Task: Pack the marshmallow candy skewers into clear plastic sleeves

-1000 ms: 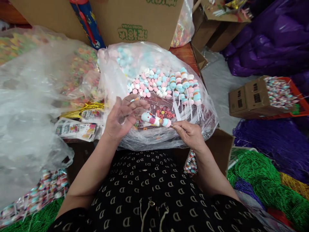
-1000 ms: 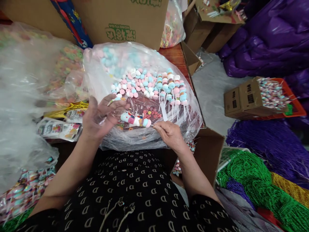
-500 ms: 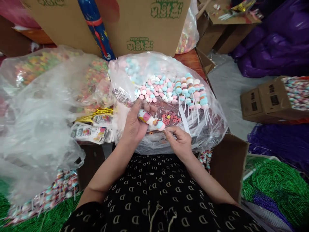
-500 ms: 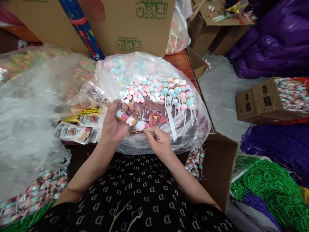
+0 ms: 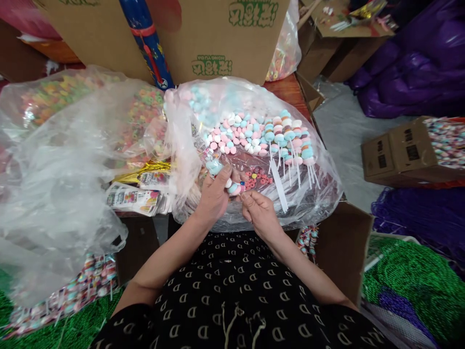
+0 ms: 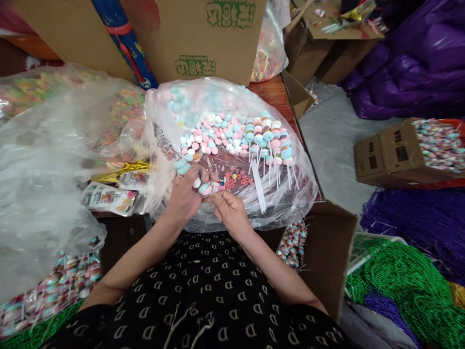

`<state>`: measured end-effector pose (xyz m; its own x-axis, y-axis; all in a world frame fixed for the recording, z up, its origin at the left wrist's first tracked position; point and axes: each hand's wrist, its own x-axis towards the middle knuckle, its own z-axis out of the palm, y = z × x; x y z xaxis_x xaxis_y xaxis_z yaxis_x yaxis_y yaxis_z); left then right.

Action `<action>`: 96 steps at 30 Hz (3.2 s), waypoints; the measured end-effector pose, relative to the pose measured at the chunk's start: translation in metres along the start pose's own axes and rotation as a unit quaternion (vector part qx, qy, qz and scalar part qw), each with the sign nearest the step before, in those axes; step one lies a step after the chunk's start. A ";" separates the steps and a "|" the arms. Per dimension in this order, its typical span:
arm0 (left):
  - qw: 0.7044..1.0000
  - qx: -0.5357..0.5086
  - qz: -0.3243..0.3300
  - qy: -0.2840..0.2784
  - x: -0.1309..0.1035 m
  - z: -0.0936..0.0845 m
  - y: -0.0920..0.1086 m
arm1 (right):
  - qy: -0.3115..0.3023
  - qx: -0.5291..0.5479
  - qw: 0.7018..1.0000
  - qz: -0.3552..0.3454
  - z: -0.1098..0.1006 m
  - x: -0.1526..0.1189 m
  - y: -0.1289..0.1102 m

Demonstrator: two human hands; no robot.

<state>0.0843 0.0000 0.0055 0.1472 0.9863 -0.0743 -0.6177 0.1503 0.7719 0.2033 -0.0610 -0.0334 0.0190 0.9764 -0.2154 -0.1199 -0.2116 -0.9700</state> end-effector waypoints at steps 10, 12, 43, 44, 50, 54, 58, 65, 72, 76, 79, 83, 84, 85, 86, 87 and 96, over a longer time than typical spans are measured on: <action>0.999 -0.019 -0.044 -0.016 0.005 -0.010 0.017 | 0.071 -0.154 0.972 -0.163 -0.013 -0.001 0.000; 0.998 -0.040 -0.046 0.003 0.007 -0.013 0.022 | 0.102 -0.207 0.949 -0.214 -0.015 0.000 0.001; 0.999 -0.039 -0.024 -0.013 0.009 -0.023 0.002 | -0.022 -0.118 0.987 -0.111 -0.002 0.005 -0.004; 0.999 -0.038 -0.030 -0.018 0.008 -0.023 0.000 | 0.002 -0.147 0.979 -0.142 -0.002 0.005 -0.004; 0.994 -0.028 -0.095 -0.048 -0.002 -0.028 -0.001 | 0.034 -0.178 0.965 -0.189 0.001 0.007 -0.002; 0.996 -0.064 -0.045 0.030 0.009 -0.034 0.024 | 0.064 -0.217 0.951 -0.211 -0.005 0.007 0.001; 0.987 -0.118 -0.032 0.107 0.019 -0.032 0.034 | 0.075 -0.316 0.908 -0.265 -0.007 0.008 0.004; 0.989 -0.112 -0.045 0.090 0.016 -0.024 0.024 | 0.003 -0.332 0.902 -0.275 -0.007 0.004 0.008; 0.993 -0.057 -0.093 0.035 0.000 -0.023 0.004 | -0.074 -0.186 0.970 -0.138 0.000 0.003 -0.007; 0.994 -0.045 -0.100 0.001 -0.002 -0.029 0.006 | -0.055 -0.130 0.986 -0.083 -0.001 0.006 -0.005; 0.995 -0.063 -0.061 0.057 0.009 -0.036 0.020 | -0.030 -0.143 0.983 -0.115 -0.007 0.008 -0.001; 0.987 -0.094 -0.018 0.131 0.023 -0.039 0.029 | 0.016 -0.252 0.949 -0.191 -0.011 0.009 0.006; 0.985 -0.093 -0.016 0.141 0.023 -0.038 0.028 | 0.026 -0.288 0.933 -0.214 -0.011 0.009 0.008; 0.985 -0.089 -0.018 0.148 0.023 -0.037 0.027 | 0.030 -0.318 0.918 -0.236 -0.011 0.009 0.009; 0.985 -0.082 -0.022 0.151 0.022 -0.035 0.025 | 0.030 -0.340 0.905 -0.253 -0.010 0.009 0.011; 0.986 -0.074 -0.026 0.150 0.021 -0.033 0.023 | 0.027 -0.354 0.896 -0.265 -0.010 0.008 0.012; 0.992 -0.064 -0.061 0.086 0.002 -0.017 0.005 | 0.001 -0.331 0.916 -0.227 0.001 0.007 0.004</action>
<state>0.0688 0.0036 -0.0017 0.0989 0.9557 -0.2773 -0.6985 0.2652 0.6647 0.2017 -0.0549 -0.0386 -0.0802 0.9705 0.2272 0.5283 0.2347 -0.8160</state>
